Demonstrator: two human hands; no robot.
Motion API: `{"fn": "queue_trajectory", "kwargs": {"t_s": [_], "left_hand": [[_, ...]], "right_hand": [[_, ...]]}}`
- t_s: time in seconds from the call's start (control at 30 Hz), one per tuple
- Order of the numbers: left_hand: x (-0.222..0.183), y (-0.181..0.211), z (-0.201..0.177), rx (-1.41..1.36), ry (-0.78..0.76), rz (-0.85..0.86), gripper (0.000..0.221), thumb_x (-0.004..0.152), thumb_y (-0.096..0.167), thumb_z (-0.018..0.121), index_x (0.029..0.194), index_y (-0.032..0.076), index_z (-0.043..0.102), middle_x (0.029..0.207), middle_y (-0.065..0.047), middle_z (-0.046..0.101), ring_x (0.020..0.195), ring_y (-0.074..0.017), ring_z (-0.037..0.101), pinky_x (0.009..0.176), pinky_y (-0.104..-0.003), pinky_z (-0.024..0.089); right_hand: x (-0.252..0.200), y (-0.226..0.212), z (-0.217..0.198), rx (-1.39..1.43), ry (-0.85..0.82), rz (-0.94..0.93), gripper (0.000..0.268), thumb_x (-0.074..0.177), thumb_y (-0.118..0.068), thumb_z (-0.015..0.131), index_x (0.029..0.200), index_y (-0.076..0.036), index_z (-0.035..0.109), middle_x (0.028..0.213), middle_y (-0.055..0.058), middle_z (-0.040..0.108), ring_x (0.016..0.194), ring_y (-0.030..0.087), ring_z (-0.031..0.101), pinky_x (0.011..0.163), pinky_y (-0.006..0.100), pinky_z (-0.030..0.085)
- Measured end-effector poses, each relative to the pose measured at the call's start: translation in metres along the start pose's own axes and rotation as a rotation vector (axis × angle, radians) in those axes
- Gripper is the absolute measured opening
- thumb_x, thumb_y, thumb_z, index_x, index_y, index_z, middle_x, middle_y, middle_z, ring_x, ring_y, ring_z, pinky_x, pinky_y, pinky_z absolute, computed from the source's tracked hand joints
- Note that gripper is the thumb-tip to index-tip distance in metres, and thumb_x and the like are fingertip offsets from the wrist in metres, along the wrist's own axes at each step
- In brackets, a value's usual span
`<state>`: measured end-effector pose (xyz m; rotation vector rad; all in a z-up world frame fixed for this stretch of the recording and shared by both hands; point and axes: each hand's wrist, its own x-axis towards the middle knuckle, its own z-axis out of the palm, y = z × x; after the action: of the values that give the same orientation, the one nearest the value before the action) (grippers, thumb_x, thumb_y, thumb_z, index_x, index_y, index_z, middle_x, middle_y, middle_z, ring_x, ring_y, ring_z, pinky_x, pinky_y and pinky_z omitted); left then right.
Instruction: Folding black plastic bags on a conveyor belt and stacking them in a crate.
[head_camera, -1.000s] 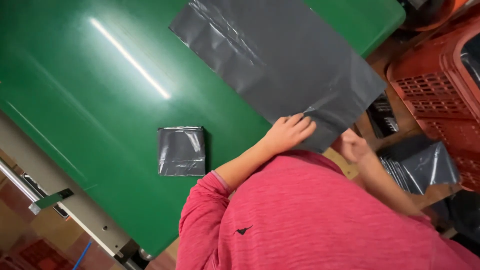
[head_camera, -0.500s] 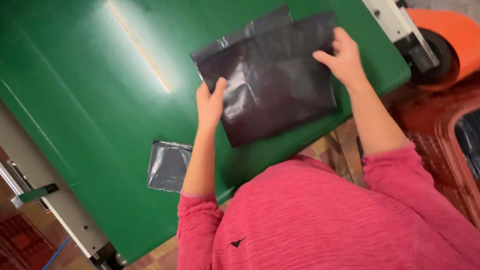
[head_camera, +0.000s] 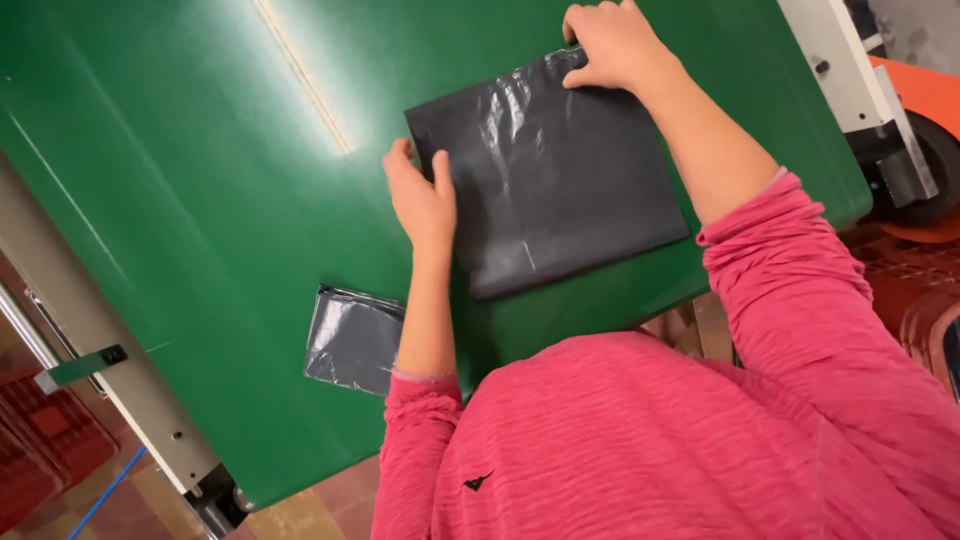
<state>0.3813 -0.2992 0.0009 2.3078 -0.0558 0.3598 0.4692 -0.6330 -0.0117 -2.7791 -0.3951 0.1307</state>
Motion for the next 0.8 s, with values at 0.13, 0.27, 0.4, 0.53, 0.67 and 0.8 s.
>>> {"fn": "queue_trajectory", "kwargs": {"t_s": [0.13, 0.27, 0.4, 0.53, 0.67, 0.8], "left_hand": [[-0.046, 0.021, -0.002, 0.046, -0.083, 0.069, 0.052, 0.096, 0.036, 0.068, 0.135, 0.004, 0.054, 0.125, -0.015, 0.062, 0.103, -0.0275, 0.063, 0.088, -0.040, 0.055], [-0.071, -0.021, 0.028, -0.895, -0.539, -0.500, 0.075, 0.098, 0.063, 0.042, 0.147, 0.006, 0.045, 0.145, -0.014, 0.056, 0.125, -0.0267, 0.060, 0.101, -0.043, 0.047], [-0.062, -0.021, -0.006, -1.440, -0.493, -0.924, 0.096, 0.092, 0.079, 0.022, 0.156, 0.009, 0.033, 0.156, -0.011, 0.048, 0.141, -0.0283, 0.049, 0.116, -0.051, 0.035], [-0.087, -0.072, -0.001, -1.528, -0.513, -0.945, 0.104, 0.091, 0.083, 0.023, 0.158, 0.004, 0.032, 0.156, -0.014, 0.045, 0.140, -0.0317, 0.047, 0.118, -0.052, 0.031], [-0.114, -0.049, -0.019, -1.096, -0.402, -0.576, 0.096, 0.095, 0.072, 0.051, 0.157, 0.001, 0.037, 0.158, -0.016, 0.046, 0.148, -0.0311, 0.043, 0.122, -0.046, 0.030], [-0.132, 0.020, -0.083, -0.224, -0.270, 0.160, 0.077, 0.086, 0.044, 0.081, 0.142, 0.005, 0.046, 0.145, -0.017, 0.049, 0.139, -0.0348, 0.045, 0.110, -0.049, 0.042]], "right_hand": [[0.004, -0.001, 0.012, -0.123, -0.173, -0.022, 0.037, 0.082, -0.032, 0.085, 0.105, -0.007, 0.069, 0.096, 0.012, 0.067, 0.098, 0.034, 0.065, 0.083, 0.047, 0.048], [-0.055, -0.046, -0.013, 0.092, 0.186, -0.098, 0.029, 0.084, -0.015, 0.080, 0.107, -0.006, 0.065, 0.093, 0.008, 0.066, 0.094, 0.032, 0.063, 0.086, 0.045, 0.045], [-0.160, -0.100, -0.033, 0.096, 0.464, -0.203, 0.018, 0.080, -0.009, 0.081, 0.094, -0.011, 0.069, 0.098, 0.004, 0.066, 0.102, 0.029, 0.059, 0.090, 0.045, 0.043], [-0.230, -0.121, -0.001, 0.059, 0.494, -0.152, 0.023, 0.073, -0.006, 0.079, 0.094, -0.012, 0.072, 0.101, 0.002, 0.066, 0.106, 0.027, 0.061, 0.091, 0.045, 0.044], [-0.255, -0.124, 0.027, 0.020, 0.506, -0.095, 0.023, 0.073, -0.003, 0.077, 0.094, -0.011, 0.073, 0.108, 0.001, 0.069, 0.115, 0.027, 0.063, 0.096, 0.045, 0.048], [-0.267, -0.120, 0.039, 0.004, 0.495, -0.081, 0.022, 0.075, -0.002, 0.076, 0.095, -0.010, 0.073, 0.115, 0.003, 0.069, 0.123, 0.028, 0.062, 0.103, 0.046, 0.050]]}}
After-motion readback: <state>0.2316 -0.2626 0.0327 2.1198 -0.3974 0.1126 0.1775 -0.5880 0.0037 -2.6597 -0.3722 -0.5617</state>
